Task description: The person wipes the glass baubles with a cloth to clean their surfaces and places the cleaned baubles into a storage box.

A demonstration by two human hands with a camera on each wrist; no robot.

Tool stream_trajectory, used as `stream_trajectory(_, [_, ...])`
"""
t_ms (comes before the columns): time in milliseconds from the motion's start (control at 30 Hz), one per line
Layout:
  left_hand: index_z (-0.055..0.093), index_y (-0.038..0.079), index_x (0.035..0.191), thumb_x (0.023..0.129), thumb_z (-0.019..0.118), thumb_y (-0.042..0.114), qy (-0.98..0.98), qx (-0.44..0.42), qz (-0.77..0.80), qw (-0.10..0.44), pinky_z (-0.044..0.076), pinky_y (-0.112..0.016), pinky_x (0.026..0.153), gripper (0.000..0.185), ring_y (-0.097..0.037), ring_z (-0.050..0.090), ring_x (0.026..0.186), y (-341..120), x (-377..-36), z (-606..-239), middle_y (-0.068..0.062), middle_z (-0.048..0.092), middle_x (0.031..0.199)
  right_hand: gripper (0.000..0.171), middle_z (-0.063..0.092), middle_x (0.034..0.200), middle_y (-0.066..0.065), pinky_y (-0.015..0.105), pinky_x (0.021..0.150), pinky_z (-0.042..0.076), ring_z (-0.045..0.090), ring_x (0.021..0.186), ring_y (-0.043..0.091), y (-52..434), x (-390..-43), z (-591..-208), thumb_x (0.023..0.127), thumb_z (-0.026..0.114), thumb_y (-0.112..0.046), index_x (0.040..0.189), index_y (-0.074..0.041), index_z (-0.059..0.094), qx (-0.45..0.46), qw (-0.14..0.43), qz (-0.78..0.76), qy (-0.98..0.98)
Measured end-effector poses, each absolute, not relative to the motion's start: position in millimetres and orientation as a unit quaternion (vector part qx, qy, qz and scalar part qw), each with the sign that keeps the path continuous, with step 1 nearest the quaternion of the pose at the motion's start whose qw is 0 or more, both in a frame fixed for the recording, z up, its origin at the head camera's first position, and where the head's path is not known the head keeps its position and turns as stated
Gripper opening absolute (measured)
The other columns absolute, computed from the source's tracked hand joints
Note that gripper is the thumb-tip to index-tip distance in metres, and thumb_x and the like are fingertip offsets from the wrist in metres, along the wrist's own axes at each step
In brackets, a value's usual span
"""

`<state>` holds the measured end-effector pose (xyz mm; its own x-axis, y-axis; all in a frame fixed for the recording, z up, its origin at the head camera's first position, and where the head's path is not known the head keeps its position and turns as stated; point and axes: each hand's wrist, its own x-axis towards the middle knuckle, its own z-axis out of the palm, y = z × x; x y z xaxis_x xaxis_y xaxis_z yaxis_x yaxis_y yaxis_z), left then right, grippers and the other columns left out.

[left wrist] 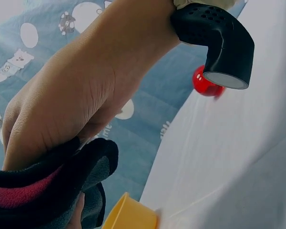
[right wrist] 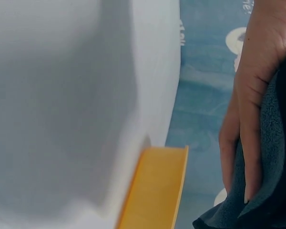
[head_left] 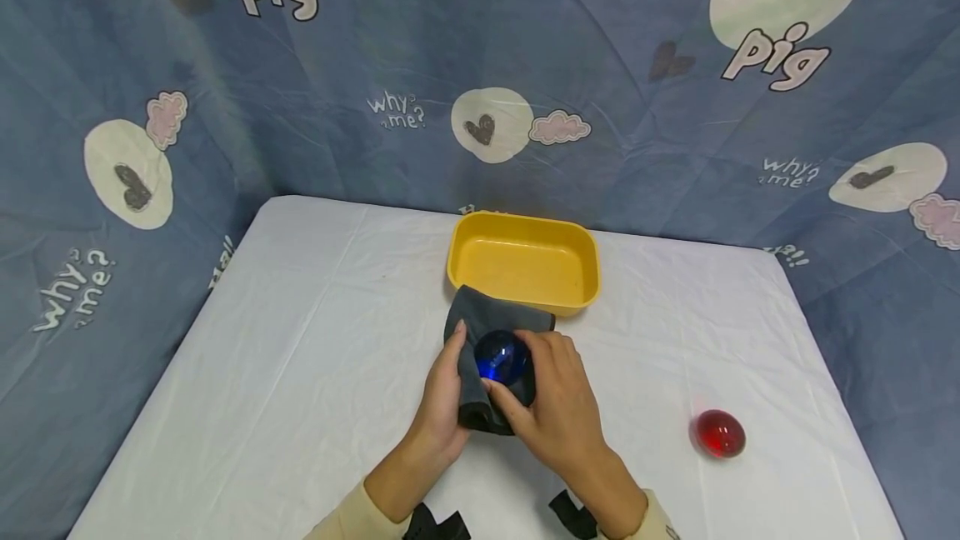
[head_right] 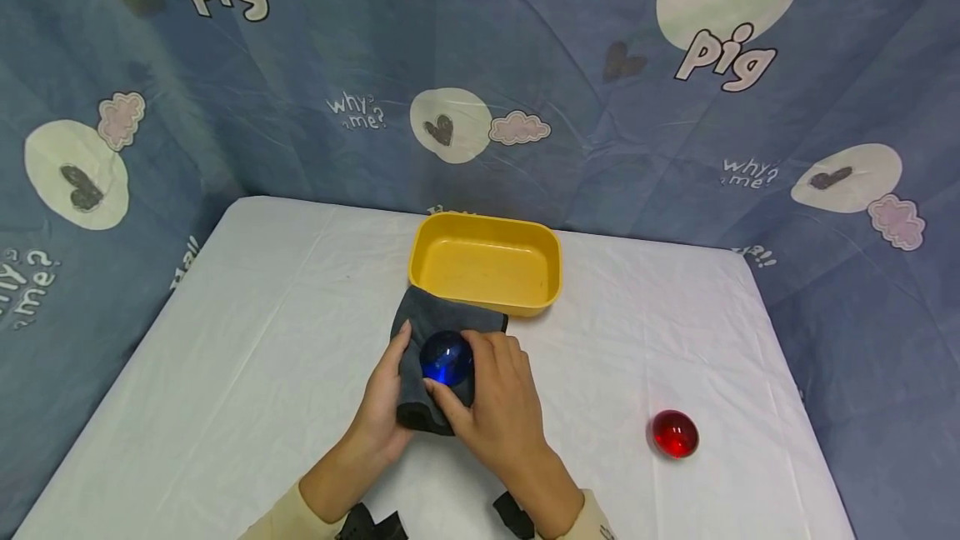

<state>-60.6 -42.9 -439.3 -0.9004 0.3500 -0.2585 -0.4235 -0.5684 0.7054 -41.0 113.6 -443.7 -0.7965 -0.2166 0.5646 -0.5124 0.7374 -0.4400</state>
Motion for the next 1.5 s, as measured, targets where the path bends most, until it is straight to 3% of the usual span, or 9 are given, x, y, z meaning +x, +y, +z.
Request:
stream_trajectory(567, [0.038, 0.012, 0.15, 0.109, 0.038, 0.062, 0.401, -0.044, 0.886, 0.227, 0.048, -0.027, 0.102, 0.065, -0.012, 0.056, 0.121, -41.5, -60.6, -442.5, 0.0, 0.052, 0.135, 0.064, 0.063, 0.105, 0.008, 0.036, 0.08, 0.043, 0.049, 0.095, 0.025, 111.5, -43.5, -447.1, 0.1, 0.058, -0.064, 0.114, -0.002, 0.068, 0.163, 0.254, 0.31, -0.902])
stream_trajectory(767, [0.04, 0.013, 0.148, 0.109, 0.04, 0.062, 0.408, -0.05, 0.885, 0.219, 0.049, -0.026, 0.1, 0.062, -0.012, 0.055, 0.121, -42.2, -61.7, -443.4, 0.0, 0.052, 0.135, 0.06, 0.063, 0.111, 0.01, 0.039, 0.085, 0.045, 0.051, 0.1, 0.026, 112.9, -42.3, -448.1, 0.094, 0.076, -0.051, 0.125, -0.001, 0.064, 0.173, 0.234, 0.306, -0.906])
stream_trajectory(933, [0.031, 0.017, 0.157, 0.11, 0.038, 0.061, 0.416, -0.034, 0.883, 0.216, 0.043, -0.026, 0.106, 0.066, -0.013, 0.047, 0.13, -43.5, -62.4, -443.4, -0.001, 0.044, 0.146, 0.075, 0.06, 0.122, 0.014, 0.045, 0.092, 0.047, 0.054, 0.109, 0.029, 115.7, -41.7, -448.3, 0.085, 0.088, -0.034, 0.143, -0.001, 0.054, 0.202, 0.229, 0.296, -0.905])
stream_trajectory(1067, [0.034, 0.014, 0.155, 0.109, 0.037, 0.062, 0.419, -0.037, 0.88, 0.218, 0.043, -0.026, 0.105, 0.066, -0.012, 0.049, 0.128, -43.5, -62.4, -443.7, 0.0, 0.047, 0.142, 0.072, 0.058, 0.124, 0.014, 0.047, 0.091, 0.048, 0.056, 0.109, 0.03, 116.0, -41.7, -447.8, 0.083, 0.09, -0.03, 0.14, -0.002, 0.056, 0.218, 0.241, 0.287, -0.901])
stream_trajectory(1267, [0.033, 0.014, 0.155, 0.11, 0.038, 0.06, 0.417, -0.04, 0.881, 0.218, 0.044, -0.026, 0.105, 0.065, -0.012, 0.049, 0.128, -42.8, -62.0, -442.0, -0.001, 0.045, 0.144, 0.062, 0.061, 0.115, 0.012, 0.043, 0.091, 0.047, 0.055, 0.104, 0.028, 115.4, -42.6, -446.7, 0.088, 0.086, -0.035, 0.131, 0.0, 0.058, 0.209, 0.241, 0.306, -0.897])
stream_trajectory(1500, [0.036, 0.012, 0.152, 0.109, 0.039, 0.062, 0.42, -0.045, 0.878, 0.225, 0.047, -0.026, 0.101, 0.066, -0.013, 0.052, 0.123, -42.4, -59.7, -440.6, -0.002, 0.048, 0.139, 0.058, 0.065, 0.107, 0.008, 0.038, 0.084, 0.047, 0.053, 0.097, 0.024, 115.2, -44.7, -444.9, 0.098, 0.07, -0.055, 0.12, -0.002, 0.065, 0.192, 0.239, 0.329, -0.893])
